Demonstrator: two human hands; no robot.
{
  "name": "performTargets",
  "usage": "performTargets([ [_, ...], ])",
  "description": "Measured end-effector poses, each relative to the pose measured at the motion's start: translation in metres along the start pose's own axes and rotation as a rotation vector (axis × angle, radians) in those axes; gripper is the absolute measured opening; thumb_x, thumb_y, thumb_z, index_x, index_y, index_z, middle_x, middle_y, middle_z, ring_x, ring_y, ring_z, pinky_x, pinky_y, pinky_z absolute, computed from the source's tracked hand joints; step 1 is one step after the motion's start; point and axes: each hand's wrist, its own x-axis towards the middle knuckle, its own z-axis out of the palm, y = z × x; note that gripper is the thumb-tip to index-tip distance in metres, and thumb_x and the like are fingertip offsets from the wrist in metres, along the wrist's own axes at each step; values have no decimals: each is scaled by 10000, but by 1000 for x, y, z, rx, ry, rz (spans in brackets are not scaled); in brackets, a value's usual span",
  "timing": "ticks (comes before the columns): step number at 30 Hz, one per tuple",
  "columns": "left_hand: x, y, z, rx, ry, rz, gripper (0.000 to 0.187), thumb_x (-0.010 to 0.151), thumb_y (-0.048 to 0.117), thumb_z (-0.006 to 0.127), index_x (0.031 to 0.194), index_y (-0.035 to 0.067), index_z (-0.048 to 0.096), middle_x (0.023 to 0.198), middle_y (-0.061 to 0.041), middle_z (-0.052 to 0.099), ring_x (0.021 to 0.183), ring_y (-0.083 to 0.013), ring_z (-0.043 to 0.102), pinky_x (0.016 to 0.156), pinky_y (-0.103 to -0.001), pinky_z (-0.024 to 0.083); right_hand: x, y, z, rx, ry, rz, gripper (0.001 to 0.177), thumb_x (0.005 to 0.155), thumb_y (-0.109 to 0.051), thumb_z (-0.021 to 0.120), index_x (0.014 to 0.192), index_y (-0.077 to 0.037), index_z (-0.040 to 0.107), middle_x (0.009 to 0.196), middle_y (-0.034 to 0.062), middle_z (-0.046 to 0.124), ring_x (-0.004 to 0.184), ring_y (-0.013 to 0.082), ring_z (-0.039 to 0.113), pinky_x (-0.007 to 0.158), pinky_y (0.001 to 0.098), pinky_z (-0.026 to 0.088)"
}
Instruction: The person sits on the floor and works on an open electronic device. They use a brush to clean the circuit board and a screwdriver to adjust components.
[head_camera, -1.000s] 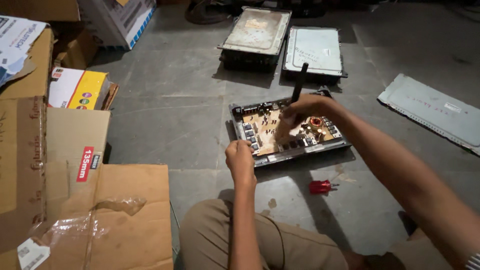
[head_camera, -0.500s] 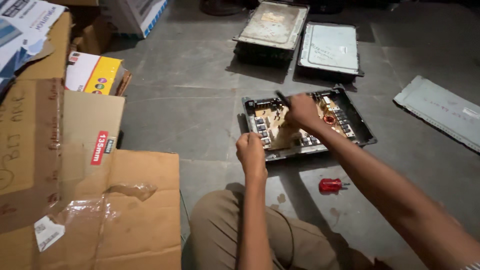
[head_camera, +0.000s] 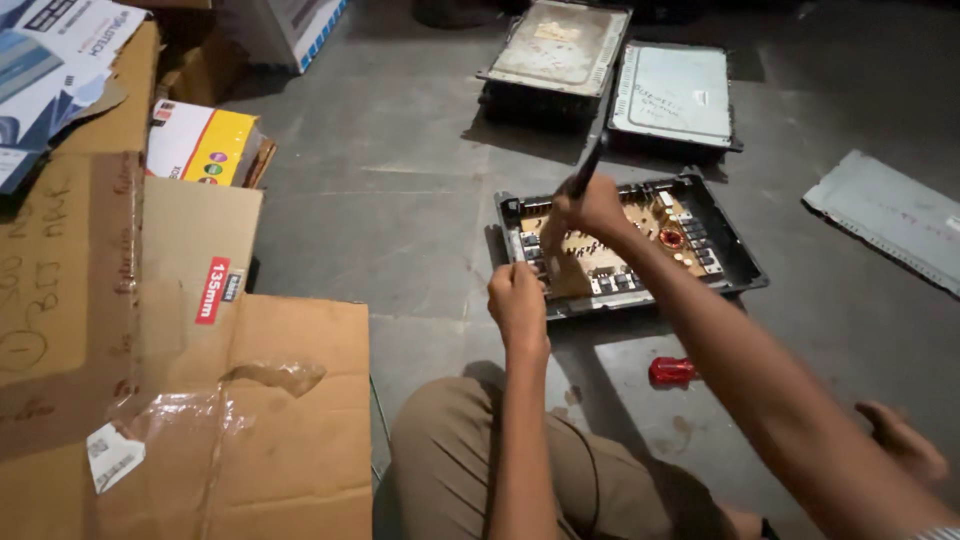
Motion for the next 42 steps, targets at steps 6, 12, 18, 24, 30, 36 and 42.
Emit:
performTargets([
  [6,-2,9,-1,-25,87,-45,213,912,226,549,1010,38,544,774,-107,676,685,-202,632,666,-366,523,27,6,28,-53,-28,-67,164,805,-156,719,895,-23,752,773,123,740,695,260,716,640,370,583],
  [12,-6,14,0,-74,62,-45,238,936,244,542,1025,25,520,780,-118,664,674,-194,613,664,-365,516,38,7,20,90,-224,130,228,836,-217,715,891,2,749,763,114,722,670,218,702,615,369,567],
  [18,-5,13,1,-44,66,-55,241,942,261,542,1013,31,532,771,-112,664,669,-193,620,669,-357,514,41,-24,33,-238,-681,569,186,773,-132,700,835,39,741,757,160,743,625,257,729,616,409,643],
  [24,-6,13,1,-70,72,-51,247,944,264,548,1015,28,526,772,-114,654,691,-201,619,699,-359,517,18,-54,32,-330,-101,-70,175,810,-153,705,818,14,756,741,188,726,649,297,705,662,413,588],
  [30,-5,14,2,-11,128,11,241,945,272,559,979,33,557,787,-75,652,699,-178,623,713,-357,509,32,-76,36,-72,-654,354,148,735,-159,738,753,-13,733,681,107,712,591,248,694,568,411,583],
  [36,-6,17,-3,-73,116,-39,245,954,270,543,972,26,543,744,-91,622,667,-185,585,668,-363,502,14,-59,54,-126,-153,53,237,892,-211,636,759,-23,693,710,176,702,604,251,703,563,357,537],
  [42,-5,14,0,-133,92,-15,237,965,262,538,980,26,554,763,-87,623,674,-170,579,663,-344,490,43,-33,24,-223,-855,581,118,789,-125,726,770,-12,700,694,112,694,637,238,681,594,382,581],
])
